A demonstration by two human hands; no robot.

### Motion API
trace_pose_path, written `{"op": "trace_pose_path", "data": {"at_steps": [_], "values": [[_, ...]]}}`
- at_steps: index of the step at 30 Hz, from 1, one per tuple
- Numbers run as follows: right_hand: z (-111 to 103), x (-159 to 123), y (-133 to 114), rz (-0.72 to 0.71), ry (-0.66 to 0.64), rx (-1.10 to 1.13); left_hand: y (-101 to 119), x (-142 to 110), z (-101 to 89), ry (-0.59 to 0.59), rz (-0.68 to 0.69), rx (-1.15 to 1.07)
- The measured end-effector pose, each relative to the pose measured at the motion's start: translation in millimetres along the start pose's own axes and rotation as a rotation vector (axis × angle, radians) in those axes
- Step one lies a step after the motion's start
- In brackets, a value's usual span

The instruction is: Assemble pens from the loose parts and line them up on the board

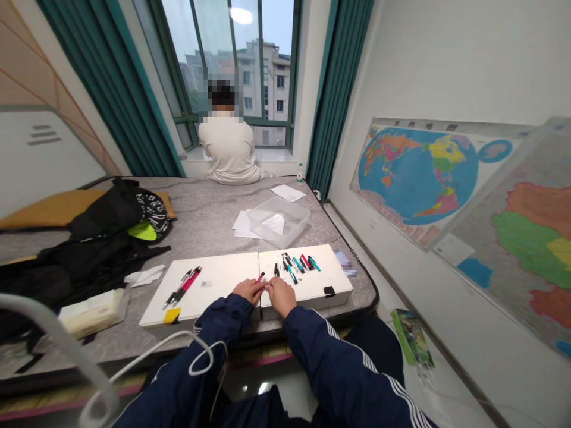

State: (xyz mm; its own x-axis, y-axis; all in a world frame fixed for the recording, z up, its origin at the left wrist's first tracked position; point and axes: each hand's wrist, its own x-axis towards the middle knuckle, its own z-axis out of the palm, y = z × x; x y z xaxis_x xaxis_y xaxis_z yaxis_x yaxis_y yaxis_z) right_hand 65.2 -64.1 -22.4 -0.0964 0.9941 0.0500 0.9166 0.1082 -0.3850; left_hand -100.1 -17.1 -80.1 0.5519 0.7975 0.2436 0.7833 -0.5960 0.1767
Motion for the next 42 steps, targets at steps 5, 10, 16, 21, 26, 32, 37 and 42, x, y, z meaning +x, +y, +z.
{"op": "trace_pose_path", "data": {"at_steps": [5, 10, 16, 21, 26, 32, 37, 42], "values": [[-1.9, 4.2, 6.2, -0.012, -0.027, 0.083, -0.6, 1.0, -1.8, 0.01, -0.026, -0.05], [-0.4, 2.7, 15.3, -0.038, 0.002, 0.269, 2.8, 0.3, -6.0, 0.055, -0.07, -0.106], [-22.3, 5.7, 54.9, -0.109, 0.078, 0.417, 5.8, -1.0, -6.4, 0.082, -0.135, -0.145], [-62.8, 20.7, 110.6, 0.109, 0.204, 0.31, 6.5, -1.1, -7.2, 0.104, -0.138, -0.174], [-74.4, 33.0, 105.9, -0.011, 0.074, 0.175, 6.5, -1.7, -7.4, 0.099, -0.161, -0.19], [-62.8, 51.4, 57.7, -0.14, -0.09, 0.007, 9.4, -2.0, -8.0, 0.123, -0.199, -0.179], [-60.0, 62.1, 42.1, -0.155, -0.103, -0.048, 12.7, -1.8, -11.7, 0.123, -0.217, -0.22], [-52.0, 61.7, 38.6, -0.192, -0.18, -0.094, 13.3, -1.8, -13.4, 0.145, -0.224, -0.247]]}}
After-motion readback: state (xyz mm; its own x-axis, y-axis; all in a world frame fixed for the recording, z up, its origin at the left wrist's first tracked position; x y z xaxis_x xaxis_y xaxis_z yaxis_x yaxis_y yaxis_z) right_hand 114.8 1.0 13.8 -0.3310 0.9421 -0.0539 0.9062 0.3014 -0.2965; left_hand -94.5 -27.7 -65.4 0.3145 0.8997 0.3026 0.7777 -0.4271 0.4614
